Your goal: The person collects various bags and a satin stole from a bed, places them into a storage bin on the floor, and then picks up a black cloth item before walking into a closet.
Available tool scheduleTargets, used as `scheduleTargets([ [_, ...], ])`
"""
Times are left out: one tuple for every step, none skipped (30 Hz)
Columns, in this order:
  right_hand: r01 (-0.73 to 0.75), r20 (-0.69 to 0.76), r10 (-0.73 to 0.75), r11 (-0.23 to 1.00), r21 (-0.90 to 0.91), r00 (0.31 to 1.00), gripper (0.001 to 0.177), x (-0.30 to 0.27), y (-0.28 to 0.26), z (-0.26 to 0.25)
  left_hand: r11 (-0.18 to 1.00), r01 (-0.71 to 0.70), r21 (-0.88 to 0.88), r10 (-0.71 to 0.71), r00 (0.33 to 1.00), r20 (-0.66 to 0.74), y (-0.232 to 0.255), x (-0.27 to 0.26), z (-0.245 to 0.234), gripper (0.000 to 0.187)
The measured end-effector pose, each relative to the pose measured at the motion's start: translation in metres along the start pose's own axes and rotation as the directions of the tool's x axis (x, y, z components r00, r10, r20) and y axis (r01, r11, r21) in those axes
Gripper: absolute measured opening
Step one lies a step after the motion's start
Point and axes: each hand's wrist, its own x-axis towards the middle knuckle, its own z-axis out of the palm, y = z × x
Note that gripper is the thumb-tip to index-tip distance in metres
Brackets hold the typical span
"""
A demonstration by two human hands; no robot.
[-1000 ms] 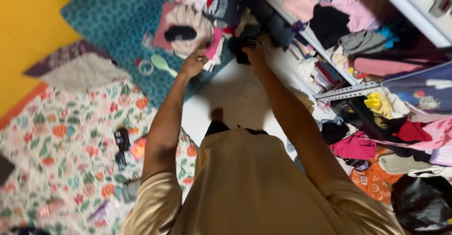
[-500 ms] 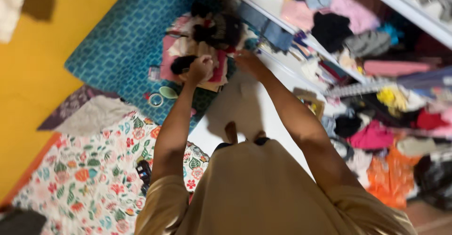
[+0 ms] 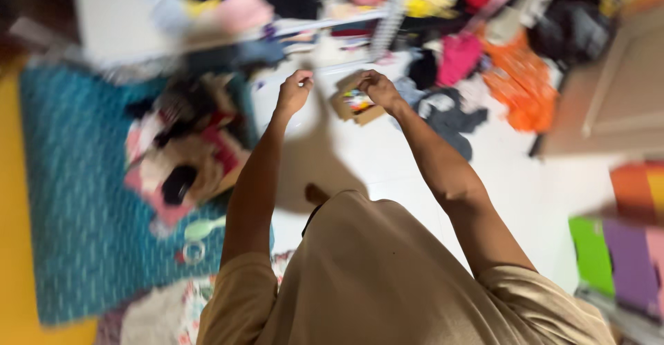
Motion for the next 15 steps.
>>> scheduleTargets([
  [0.021, -0.090, -0.039, 0.980, -0.197, 0.995, 0.040, -0.015, 0.006, -0.028, 1.000, -0.026, 0.009, 0.026, 0.998, 0.060, 0.017, 0.009, 0.026, 0.027],
  [0.004, -0.144, -0.031, 0.983, -0.183, 0.989, 0.040, -0.033, 0.011, -0.054, 0.998, -0.057, 0.010, 0.056, 0.993, 0.107, 0.032, 0.016, 0.054, 0.027],
  [-0.022, -0.240, -0.045, 0.963, -0.269, 0.970, 0.045, -0.052, 0.016, -0.079, 0.992, -0.128, -0.007, 0.128, 0.983, 0.132, 0.045, 0.022, 0.082, 0.025],
  [-0.060, -0.324, -0.063, 0.933, -0.356, 0.944, 0.050, -0.072, 0.023, -0.105, 0.981, -0.193, -0.031, 0.196, 0.969, 0.149, 0.059, 0.026, 0.113, 0.023],
  [-0.082, -0.369, -0.054, 0.936, -0.343, 0.928, 0.050, -0.097, 0.035, -0.130, 0.975, -0.217, -0.040, 0.221, 0.957, 0.189, 0.070, 0.027, 0.144, 0.023],
  [-0.093, -0.405, -0.066, 0.928, -0.361, 0.912, 0.053, -0.119, 0.044, -0.155, 0.974, -0.211, -0.080, 0.225, 0.944, 0.243, 0.081, 0.029, 0.175, 0.024],
  [-0.105, -0.441, -0.079, 0.919, -0.379, 0.894, 0.055, -0.140, 0.052, -0.181, 0.972, -0.203, -0.117, 0.229, 0.927, 0.297, 0.094, 0.031, 0.208, 0.024],
  [-0.124, -0.476, -0.069, 0.923, -0.363, 0.877, 0.055, -0.159, 0.063, -0.205, 0.968, -0.218, -0.121, 0.247, 0.911, 0.330, 0.106, 0.030, 0.239, 0.024],
  [-0.194, -0.516, -0.027, 0.909, -0.369, 0.856, 0.056, -0.181, 0.076, -0.231, 0.946, -0.292, -0.137, 0.323, 0.870, 0.373, 0.120, 0.029, 0.272, 0.024],
  [-0.270, -0.554, 0.025, 0.891, -0.365, 0.832, 0.058, -0.208, 0.094, -0.253, 0.921, -0.355, -0.158, 0.389, 0.821, 0.418, 0.129, 0.020, 0.305, 0.023],
  [-0.294, -0.584, 0.045, 0.893, -0.340, 0.811, 0.058, -0.230, 0.107, -0.277, 0.917, -0.362, -0.167, 0.397, 0.798, 0.453, 0.146, 0.018, 0.338, 0.023],
  [-0.253, -0.618, 0.030, 0.927, -0.276, 0.785, 0.056, -0.256, 0.118, -0.297, 0.930, -0.309, -0.199, 0.368, 0.780, 0.506, 0.167, 0.014, 0.369, 0.024],
  [-0.207, -0.655, 0.017, 0.955, -0.213, 0.755, 0.055, -0.284, 0.130, -0.312, 0.941, -0.253, -0.225, 0.337, 0.758, 0.559, 0.182, 0.003, 0.398, 0.024],
  [-0.221, -0.688, 0.029, 0.956, -0.192, 0.726, 0.055, -0.308, 0.142, -0.330, 0.935, -0.267, -0.232, 0.354, 0.727, 0.589, 0.196, -0.005, 0.430, 0.024],
  [-0.287, -0.685, 0.089, 0.941, -0.180, 0.723, 0.054, -0.334, 0.155, -0.345, 0.888, -0.373, -0.267, 0.456, 0.648, 0.610, 0.210, -0.018, 0.460, 0.021],
])
